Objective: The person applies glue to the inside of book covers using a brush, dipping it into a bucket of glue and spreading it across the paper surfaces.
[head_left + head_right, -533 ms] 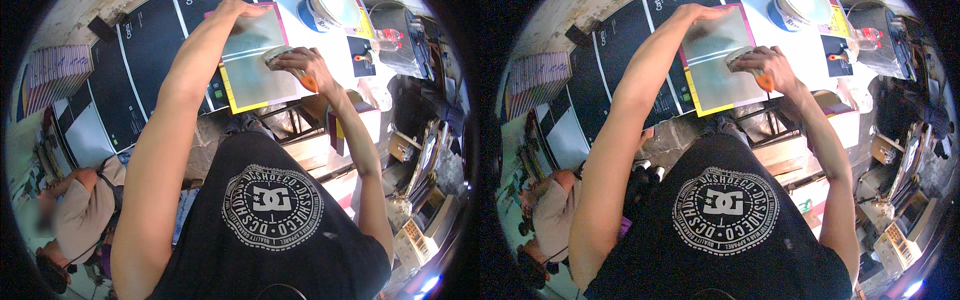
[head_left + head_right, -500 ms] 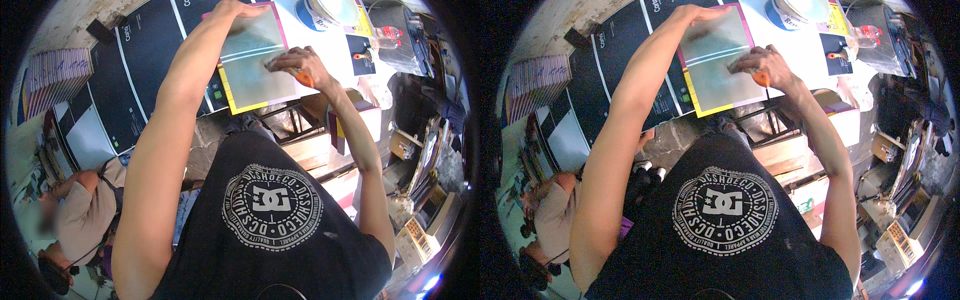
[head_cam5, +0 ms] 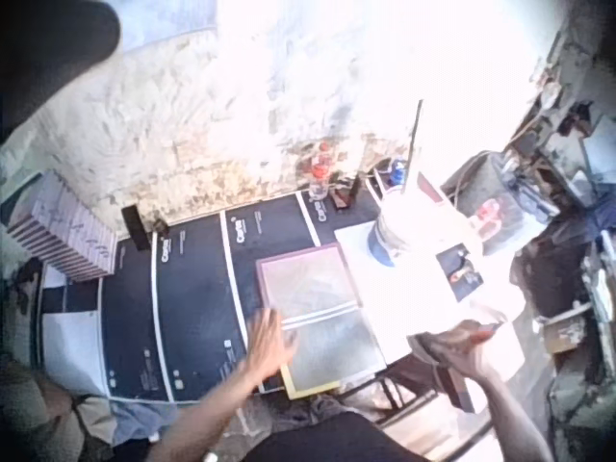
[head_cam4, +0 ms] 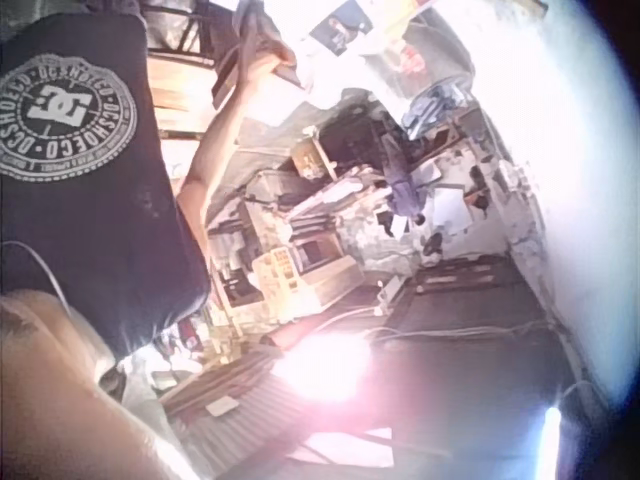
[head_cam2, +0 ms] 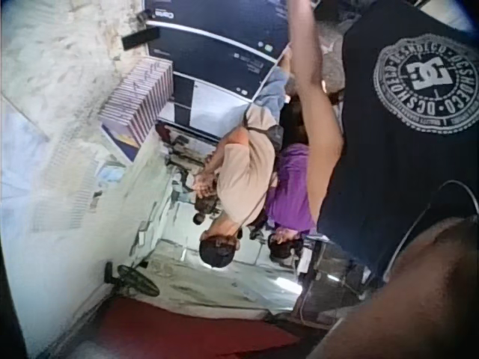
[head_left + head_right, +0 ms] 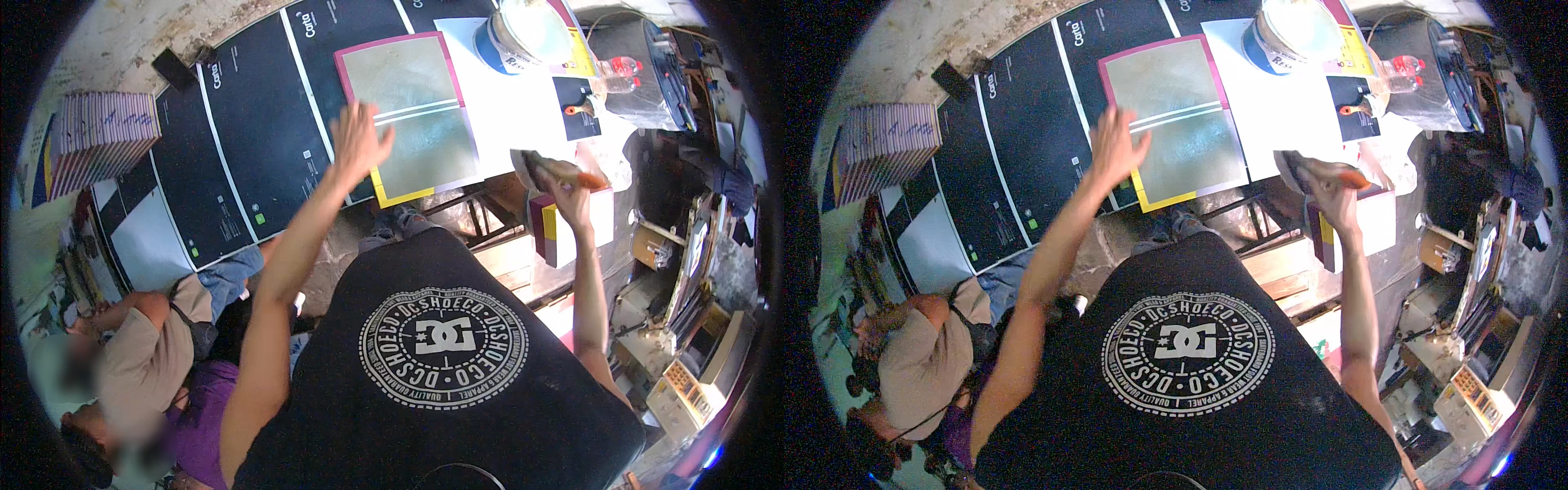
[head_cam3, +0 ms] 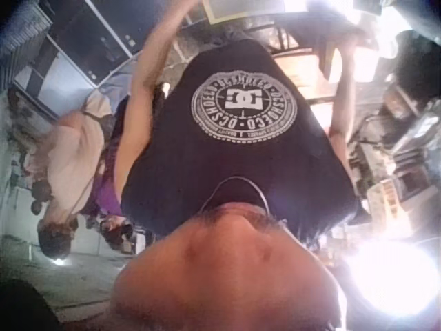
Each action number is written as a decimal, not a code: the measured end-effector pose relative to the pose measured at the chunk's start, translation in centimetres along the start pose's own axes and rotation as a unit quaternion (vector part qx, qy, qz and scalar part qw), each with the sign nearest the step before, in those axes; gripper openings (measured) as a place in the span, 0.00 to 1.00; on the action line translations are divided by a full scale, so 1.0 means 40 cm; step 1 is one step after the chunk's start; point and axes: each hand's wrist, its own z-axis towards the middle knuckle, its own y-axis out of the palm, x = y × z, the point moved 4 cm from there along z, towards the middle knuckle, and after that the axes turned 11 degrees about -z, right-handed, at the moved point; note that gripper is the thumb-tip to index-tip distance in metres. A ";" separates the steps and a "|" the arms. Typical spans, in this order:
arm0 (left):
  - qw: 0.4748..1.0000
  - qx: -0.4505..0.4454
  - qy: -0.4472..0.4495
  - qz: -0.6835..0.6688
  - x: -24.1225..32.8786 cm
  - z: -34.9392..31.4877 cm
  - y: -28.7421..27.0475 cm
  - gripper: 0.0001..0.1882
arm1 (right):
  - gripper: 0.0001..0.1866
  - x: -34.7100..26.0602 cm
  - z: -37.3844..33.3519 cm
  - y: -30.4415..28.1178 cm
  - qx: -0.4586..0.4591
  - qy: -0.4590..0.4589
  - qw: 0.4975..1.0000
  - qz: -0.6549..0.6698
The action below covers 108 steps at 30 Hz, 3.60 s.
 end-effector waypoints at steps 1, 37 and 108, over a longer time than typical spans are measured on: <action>1.000 -0.004 -0.005 0.013 0.013 -0.071 0.013 0.31 | 0.12 0.004 0.017 0.024 0.079 0.026 0.994 0.076; 0.951 -0.187 -0.175 0.172 0.125 -0.192 0.100 0.46 | 0.24 -0.254 0.397 0.445 -0.086 0.031 0.996 0.023; 0.822 -0.010 0.003 -0.569 0.069 -0.367 -0.366 0.36 | 0.25 0.118 0.229 -0.017 0.262 0.068 0.912 0.307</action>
